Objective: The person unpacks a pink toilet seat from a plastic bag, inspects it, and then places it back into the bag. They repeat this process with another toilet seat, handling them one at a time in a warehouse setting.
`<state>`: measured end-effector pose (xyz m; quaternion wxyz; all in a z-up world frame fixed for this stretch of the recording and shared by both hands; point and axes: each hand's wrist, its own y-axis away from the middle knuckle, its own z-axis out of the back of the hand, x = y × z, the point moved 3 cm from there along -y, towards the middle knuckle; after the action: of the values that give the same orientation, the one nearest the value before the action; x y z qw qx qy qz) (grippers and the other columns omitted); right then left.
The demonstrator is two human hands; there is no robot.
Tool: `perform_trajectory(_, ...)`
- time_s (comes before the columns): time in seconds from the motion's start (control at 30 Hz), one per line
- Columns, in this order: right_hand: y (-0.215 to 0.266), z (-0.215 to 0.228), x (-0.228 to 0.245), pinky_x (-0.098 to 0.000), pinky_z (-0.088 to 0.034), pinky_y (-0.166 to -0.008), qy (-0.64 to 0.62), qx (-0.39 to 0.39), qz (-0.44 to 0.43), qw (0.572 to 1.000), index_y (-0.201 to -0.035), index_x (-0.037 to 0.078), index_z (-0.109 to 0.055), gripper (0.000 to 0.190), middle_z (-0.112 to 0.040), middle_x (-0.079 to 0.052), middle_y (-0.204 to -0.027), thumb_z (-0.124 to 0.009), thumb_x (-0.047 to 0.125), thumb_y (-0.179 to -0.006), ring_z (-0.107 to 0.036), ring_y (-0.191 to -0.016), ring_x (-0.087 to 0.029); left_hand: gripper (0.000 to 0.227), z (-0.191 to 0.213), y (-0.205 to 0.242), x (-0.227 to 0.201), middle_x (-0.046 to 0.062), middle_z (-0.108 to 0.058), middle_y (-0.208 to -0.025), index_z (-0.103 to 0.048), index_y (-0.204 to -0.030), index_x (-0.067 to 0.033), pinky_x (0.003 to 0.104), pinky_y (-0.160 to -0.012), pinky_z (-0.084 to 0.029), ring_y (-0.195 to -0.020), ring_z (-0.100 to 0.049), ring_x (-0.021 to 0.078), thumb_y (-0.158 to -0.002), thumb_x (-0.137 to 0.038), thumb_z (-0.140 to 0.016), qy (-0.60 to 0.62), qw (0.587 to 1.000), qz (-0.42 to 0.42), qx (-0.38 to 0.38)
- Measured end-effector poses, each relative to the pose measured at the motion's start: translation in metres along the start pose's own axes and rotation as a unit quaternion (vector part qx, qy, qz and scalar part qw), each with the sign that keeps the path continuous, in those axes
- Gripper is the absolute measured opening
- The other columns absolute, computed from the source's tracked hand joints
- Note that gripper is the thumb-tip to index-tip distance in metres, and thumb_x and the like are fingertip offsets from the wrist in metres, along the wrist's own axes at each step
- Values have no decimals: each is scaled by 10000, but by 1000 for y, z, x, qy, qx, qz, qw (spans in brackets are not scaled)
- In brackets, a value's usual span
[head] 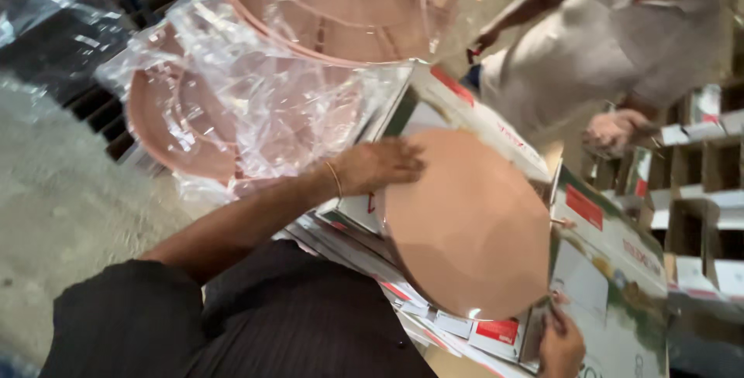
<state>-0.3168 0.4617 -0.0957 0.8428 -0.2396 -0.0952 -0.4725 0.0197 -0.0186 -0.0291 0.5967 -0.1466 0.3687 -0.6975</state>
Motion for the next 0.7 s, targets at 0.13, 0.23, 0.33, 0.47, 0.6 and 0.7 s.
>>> perform_trajectory(0.13, 35, -1, -3, -414, -568, -821, -139, -56, -149, 977, -1253, -48, -678, 305, -699, -230, -1124, -684, 60, -968, -693, -943, -313, 375, -5, 23, -8, 105, -590, -1486, -683, -1268, -144, 425, -1195, -355, -1426, -488, 267, -904, -142, -595, -24, 999, 27, 34)
perform_trajectory(0.23, 47, 25, 46, -389, -574, -864, -39, -201, -35, 978, -1215, -81, -673, 244, -682, -220, -1166, -680, 36, -1002, -683, -1015, -299, 274, 26, 31, 3, 81, -666, -1375, -720, -1173, -150, 405, -1155, -422, -1344, -572, 249, -914, -117, -635, 27, 998, 51, -21)
perform_trajectory(0.33, 55, 31, 117, -347, -590, -877, -198, -233, -55, 951, -1220, -92, -646, 223, -658, -175, -1209, -661, 29, -1033, -674, -1046, -265, 398, 96, 62, 45, 84, -744, -1139, -743, -1069, -105, 459, -898, -537, -997, -647, 292, -761, 81, -573, -185, 940, 223, -179)
perform_trajectory(0.47, 67, 38, 219, -311, -576, -917, -162, -230, -31, 959, -1158, -89, -690, 141, -713, -144, -1127, -696, -21, -1036, -690, -1002, -214, 966, 179, 104, 155, 401, -265, -1495, -103, -1492, 120, 552, -1131, -456, -1385, -376, 521, -996, -308, -813, -53, 800, 347, -488)
perform_trajectory(0.6, 57, 27, 292, -256, -554, -846, -328, -195, -11, 924, -1178, -50, -679, 159, -708, -93, -1095, -689, -44, -1020, -655, -925, -125, 818, 167, 122, 239, 319, -655, -1355, -526, -1530, 145, 519, -916, -553, -1096, -651, 427, -946, -377, -761, 526, 586, 502, -358)
perform_trajectory(0.7, 62, 15, 330, -250, -553, -848, -374, -166, 5, 912, -1172, -38, -678, 157, -708, -80, -1087, -684, -47, -1015, -643, -904, -105, 682, 156, 121, 244, 242, -646, -1296, -455, -1410, 140, 478, -946, -618, -1162, -726, 358, -849, -166, -691, 591, 540, 480, -358)
